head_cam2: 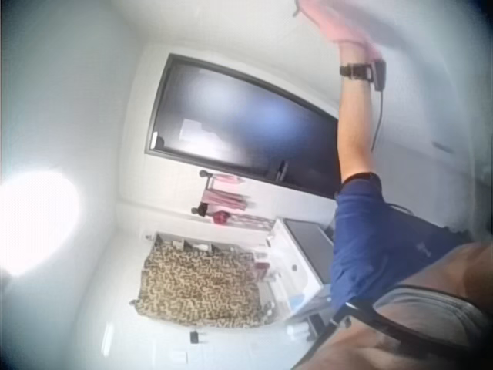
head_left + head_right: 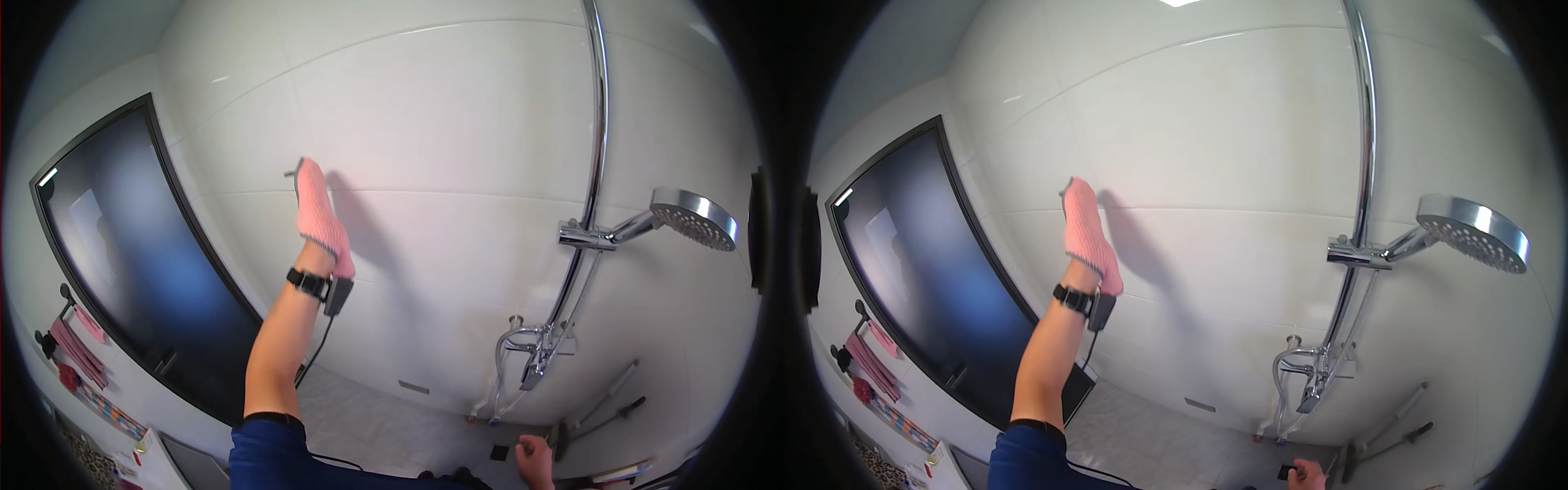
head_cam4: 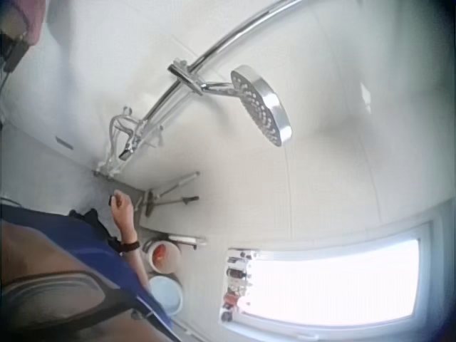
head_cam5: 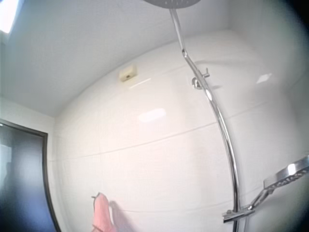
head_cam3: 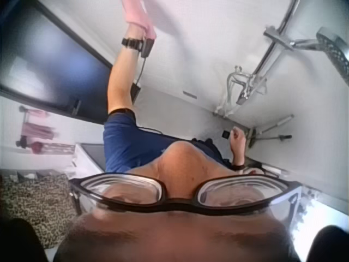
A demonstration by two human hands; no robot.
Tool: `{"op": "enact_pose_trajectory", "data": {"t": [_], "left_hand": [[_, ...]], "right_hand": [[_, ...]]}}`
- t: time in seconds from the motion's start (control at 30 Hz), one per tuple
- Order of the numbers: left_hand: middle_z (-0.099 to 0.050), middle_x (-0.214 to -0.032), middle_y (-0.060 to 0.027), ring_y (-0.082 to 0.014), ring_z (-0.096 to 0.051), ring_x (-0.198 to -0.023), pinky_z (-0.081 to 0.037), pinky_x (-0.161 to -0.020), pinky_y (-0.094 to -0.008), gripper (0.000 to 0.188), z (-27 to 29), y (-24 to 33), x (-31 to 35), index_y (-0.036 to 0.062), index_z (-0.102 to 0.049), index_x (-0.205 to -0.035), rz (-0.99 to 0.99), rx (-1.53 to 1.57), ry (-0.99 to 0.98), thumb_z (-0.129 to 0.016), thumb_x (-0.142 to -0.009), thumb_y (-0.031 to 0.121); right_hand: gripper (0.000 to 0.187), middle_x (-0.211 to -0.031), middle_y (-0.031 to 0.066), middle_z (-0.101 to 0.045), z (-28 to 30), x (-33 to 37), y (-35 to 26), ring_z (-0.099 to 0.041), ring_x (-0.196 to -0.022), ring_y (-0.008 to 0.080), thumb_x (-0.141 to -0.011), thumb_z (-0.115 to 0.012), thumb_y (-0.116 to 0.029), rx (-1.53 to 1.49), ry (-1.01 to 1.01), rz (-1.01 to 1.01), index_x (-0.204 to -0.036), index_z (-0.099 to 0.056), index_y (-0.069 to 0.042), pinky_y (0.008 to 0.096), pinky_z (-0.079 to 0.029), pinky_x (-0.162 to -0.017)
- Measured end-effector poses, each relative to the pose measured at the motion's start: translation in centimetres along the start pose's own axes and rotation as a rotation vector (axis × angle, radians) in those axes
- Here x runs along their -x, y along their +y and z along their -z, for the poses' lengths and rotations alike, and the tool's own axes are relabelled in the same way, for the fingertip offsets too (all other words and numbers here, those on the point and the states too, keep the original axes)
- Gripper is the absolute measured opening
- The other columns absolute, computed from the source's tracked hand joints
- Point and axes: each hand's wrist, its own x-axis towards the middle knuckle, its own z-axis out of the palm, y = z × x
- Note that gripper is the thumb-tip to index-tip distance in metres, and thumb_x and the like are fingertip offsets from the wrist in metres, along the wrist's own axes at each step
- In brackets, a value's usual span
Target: Cleaning the white bathroom wall tiles with a pink cloth.
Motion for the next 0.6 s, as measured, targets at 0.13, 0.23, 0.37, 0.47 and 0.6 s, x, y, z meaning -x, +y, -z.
{"op": "enact_pose_trajectory", "data": {"t": [0.13,0.23,0.37,0.47,0.6], "left_hand": [[-0.048,-0.149,-0.0059,-0.0243,-0.047,-0.133,-0.037,-0.113,-0.0414,0.099,-8.1,4.7,-2.2,0.0072,-0.045,-0.152,0.113,-0.132,0.086,-0.070,-0.081,0.072],[-0.049,-0.148,-0.0025,-0.0218,-0.047,-0.129,-0.039,-0.109,-0.0389,0.091,-11.0,4.9,-6.2,0.0107,-0.046,-0.152,0.233,-0.090,0.022,-0.066,-0.087,0.072],[-0.047,-0.154,-0.0063,-0.0247,-0.044,-0.139,-0.035,-0.114,-0.0394,0.068,-9.8,0.5,-18.8,0.0072,-0.042,-0.154,-0.489,-0.383,-0.204,-0.058,-0.101,0.047],[-0.032,-0.166,-0.0138,-0.0317,-0.028,-0.154,-0.018,-0.125,-0.0487,0.067,-12.9,1.4,-21.3,0.0055,-0.028,-0.161,-0.987,-1.201,-0.051,-0.049,-0.105,0.035],[-0.024,-0.169,-0.0152,-0.0387,-0.017,-0.156,-0.010,-0.122,-0.0650,0.077,-17.9,6.6,-24.0,0.0112,-0.019,-0.165,-1.204,-1.116,-0.091,-0.054,-0.100,0.033]], "right_hand": [[0.027,-0.103,0.0168,-0.073,-0.1,-1.4,0.8,-0.071,-0.092,0.0328,-0.097,-0.069,-0.019,0.114,-0.012,0.015,-0.118,-0.071,-0.003,0.0417,-0.057,-0.079],[0.028,-0.102,0.0191,-0.073,-1.2,-3.1,1.9,-0.071,-0.092,0.0364,-0.096,-0.070,-0.022,0.118,-0.016,0.019,-0.116,-0.071,-0.003,0.0445,-0.057,-0.079],[0.028,-0.096,0.0228,-0.073,-3.6,-6.6,2.0,-0.071,-0.088,0.0419,-0.096,-0.069,-0.024,0.129,-0.084,0.038,-0.110,-0.072,-0.001,0.0490,-0.056,-0.077],[0.028,-0.092,0.0232,-0.073,-4.4,-8.7,0.9,-0.071,-0.086,0.0432,-0.096,-0.067,-0.024,0.201,-0.082,0.007,-0.111,-0.072,-0.002,0.0503,-0.056,-0.076],[0.028,-0.098,0.0245,-0.073,-6.2,-9.9,-2.5,-0.070,-0.091,0.0435,-0.096,-0.065,-0.022,0.183,0.027,-0.022,-0.115,-0.071,-0.002,0.0514,-0.055,-0.080]]}}
